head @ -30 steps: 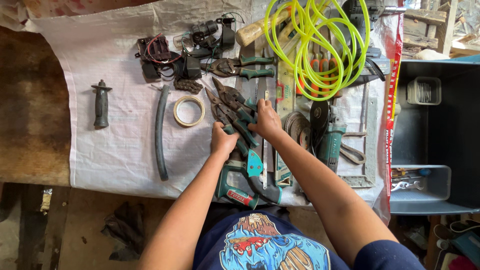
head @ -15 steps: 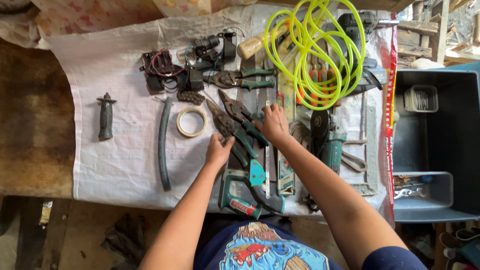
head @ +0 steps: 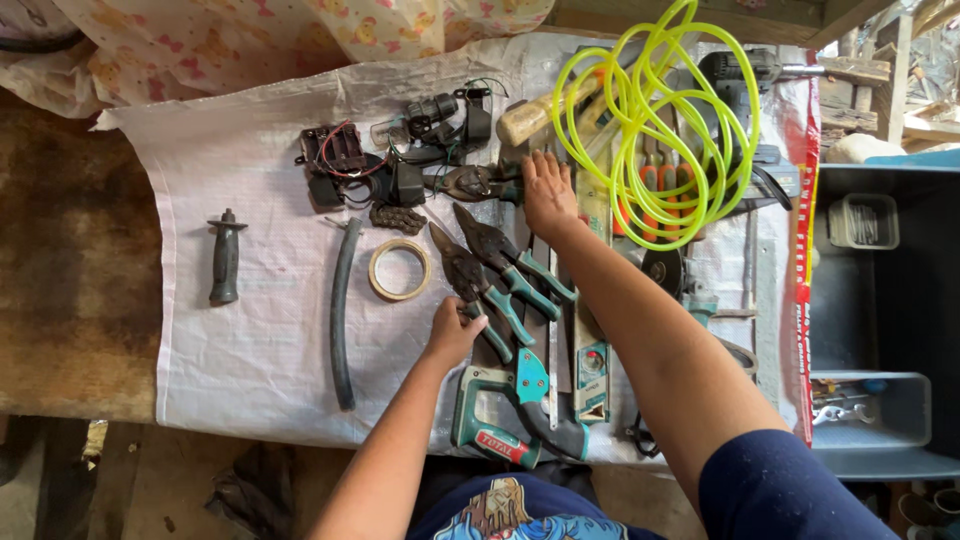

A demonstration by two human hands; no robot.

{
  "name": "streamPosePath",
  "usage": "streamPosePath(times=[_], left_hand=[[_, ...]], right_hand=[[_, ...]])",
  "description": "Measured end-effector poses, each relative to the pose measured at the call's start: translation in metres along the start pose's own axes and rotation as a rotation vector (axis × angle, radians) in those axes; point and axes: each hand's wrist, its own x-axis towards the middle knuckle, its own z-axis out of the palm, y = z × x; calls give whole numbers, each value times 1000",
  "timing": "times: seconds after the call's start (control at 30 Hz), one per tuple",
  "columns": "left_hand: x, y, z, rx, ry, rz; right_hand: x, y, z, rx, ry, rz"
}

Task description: The person takes tools out of a toolbox tray and lays them on a cloth on the workbench, then arranges hammers, pliers, screwdrivers, wrenches and a coiled hose back into the toolbox compartments, arranging them neatly by hand.

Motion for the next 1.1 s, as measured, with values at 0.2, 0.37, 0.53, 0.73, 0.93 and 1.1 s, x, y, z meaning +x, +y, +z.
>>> streamPosePath(times=[0.2, 0.37, 0.53, 0.73, 0.93, 1.1], left_hand=[[2, -3, 2, 51, 5, 23], [2, -4, 4, 87, -3, -2], [-1, -1, 4, 168, 55, 81], [1, 6, 0, 139, -39, -77], [2, 5, 0, 127, -13, -27], [6, -1, 3, 164, -7, 6]], right_hand=[[12, -3, -13, -64, -415, 64], [8, -17, -33, -156, -486, 16], [-27, -25, -47, -80, -434, 73], [-57, -23, -52, -8, -331, 188], [-98, -42, -72, 178, -58, 224], [-152, -88, -75, 460, -83, 344]])
